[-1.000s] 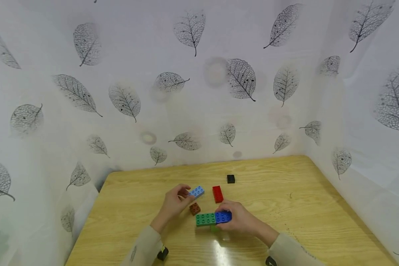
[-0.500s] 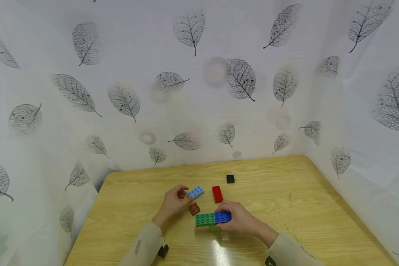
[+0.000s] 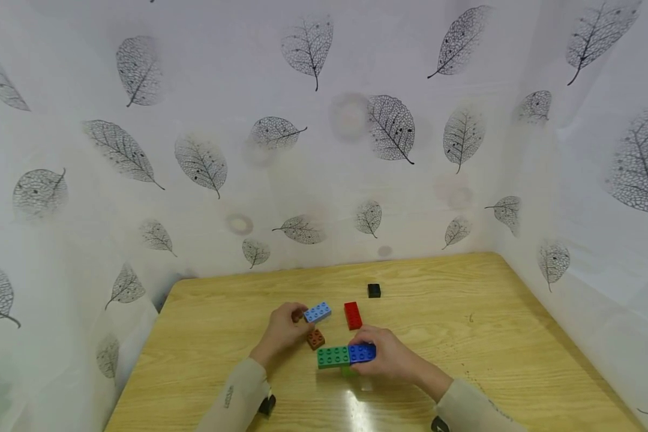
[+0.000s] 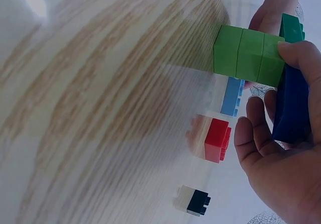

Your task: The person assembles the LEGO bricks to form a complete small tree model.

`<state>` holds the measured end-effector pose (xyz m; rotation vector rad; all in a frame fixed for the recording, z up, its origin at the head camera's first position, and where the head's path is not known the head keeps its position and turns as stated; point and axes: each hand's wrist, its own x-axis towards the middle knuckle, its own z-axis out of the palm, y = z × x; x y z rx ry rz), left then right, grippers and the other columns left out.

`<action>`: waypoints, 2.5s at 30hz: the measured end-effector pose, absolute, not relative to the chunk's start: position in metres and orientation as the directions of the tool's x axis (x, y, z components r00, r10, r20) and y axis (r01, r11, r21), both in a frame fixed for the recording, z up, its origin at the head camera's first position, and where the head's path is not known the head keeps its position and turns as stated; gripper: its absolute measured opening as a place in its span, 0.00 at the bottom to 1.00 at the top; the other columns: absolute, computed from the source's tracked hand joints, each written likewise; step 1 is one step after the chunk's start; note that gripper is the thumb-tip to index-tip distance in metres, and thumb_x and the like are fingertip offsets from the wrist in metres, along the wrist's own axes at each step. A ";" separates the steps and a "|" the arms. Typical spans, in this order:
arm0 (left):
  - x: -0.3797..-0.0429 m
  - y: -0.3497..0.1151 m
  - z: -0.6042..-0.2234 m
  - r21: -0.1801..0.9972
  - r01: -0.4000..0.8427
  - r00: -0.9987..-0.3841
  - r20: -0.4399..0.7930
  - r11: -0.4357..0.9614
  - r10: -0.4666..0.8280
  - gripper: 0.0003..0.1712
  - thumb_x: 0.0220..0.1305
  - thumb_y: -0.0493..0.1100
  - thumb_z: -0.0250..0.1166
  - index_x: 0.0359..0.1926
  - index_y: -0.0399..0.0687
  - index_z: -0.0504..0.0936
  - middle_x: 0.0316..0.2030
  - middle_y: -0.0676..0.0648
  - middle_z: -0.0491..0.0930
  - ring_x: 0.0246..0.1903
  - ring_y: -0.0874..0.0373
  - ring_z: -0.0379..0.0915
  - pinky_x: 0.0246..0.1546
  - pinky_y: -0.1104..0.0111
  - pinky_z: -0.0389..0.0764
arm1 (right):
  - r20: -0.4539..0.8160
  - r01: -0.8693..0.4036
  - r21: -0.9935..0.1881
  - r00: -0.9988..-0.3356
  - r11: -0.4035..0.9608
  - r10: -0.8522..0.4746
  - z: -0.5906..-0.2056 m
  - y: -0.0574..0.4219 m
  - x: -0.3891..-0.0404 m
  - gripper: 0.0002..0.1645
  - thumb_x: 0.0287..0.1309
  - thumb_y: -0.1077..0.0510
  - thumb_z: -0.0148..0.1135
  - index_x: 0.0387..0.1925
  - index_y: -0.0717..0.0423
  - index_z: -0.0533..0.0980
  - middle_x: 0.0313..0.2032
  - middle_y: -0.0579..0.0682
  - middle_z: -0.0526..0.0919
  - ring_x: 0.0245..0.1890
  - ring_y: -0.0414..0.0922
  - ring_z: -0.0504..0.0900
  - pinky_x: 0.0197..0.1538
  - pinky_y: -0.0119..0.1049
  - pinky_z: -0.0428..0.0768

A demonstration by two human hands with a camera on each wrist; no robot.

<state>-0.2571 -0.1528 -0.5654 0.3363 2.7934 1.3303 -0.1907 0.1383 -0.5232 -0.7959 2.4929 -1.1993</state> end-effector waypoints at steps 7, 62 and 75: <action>-0.256 -0.153 -0.566 0.762 0.188 -0.975 0.066 0.620 0.214 0.22 0.62 0.43 0.77 0.54 0.39 0.85 0.47 0.43 0.82 0.46 0.53 0.77 0.50 0.56 0.81 | -0.003 -0.353 -0.788 -0.817 0.504 -0.577 -0.523 0.138 -0.190 0.19 0.59 0.47 0.78 0.50 0.44 0.84 0.48 0.39 0.83 0.44 0.33 0.79 0.47 0.28 0.79; -0.192 -0.145 -0.508 0.847 0.396 -0.847 0.187 0.355 0.497 0.19 0.61 0.45 0.78 0.51 0.48 0.85 0.43 0.49 0.86 0.40 0.47 0.81 0.43 0.68 0.83 | 0.012 -0.339 -0.824 -0.811 0.454 -0.585 -0.527 0.142 -0.193 0.18 0.58 0.48 0.78 0.48 0.44 0.83 0.49 0.42 0.84 0.46 0.37 0.80 0.49 0.29 0.79; -0.186 -0.140 -0.514 0.836 0.448 -0.809 0.227 0.318 0.542 0.19 0.59 0.43 0.79 0.50 0.47 0.86 0.43 0.47 0.86 0.40 0.60 0.79 0.43 0.64 0.85 | 0.006 -0.341 -0.817 -0.811 0.464 -0.585 -0.524 0.142 -0.193 0.18 0.58 0.47 0.78 0.47 0.45 0.83 0.47 0.41 0.84 0.46 0.36 0.80 0.51 0.29 0.78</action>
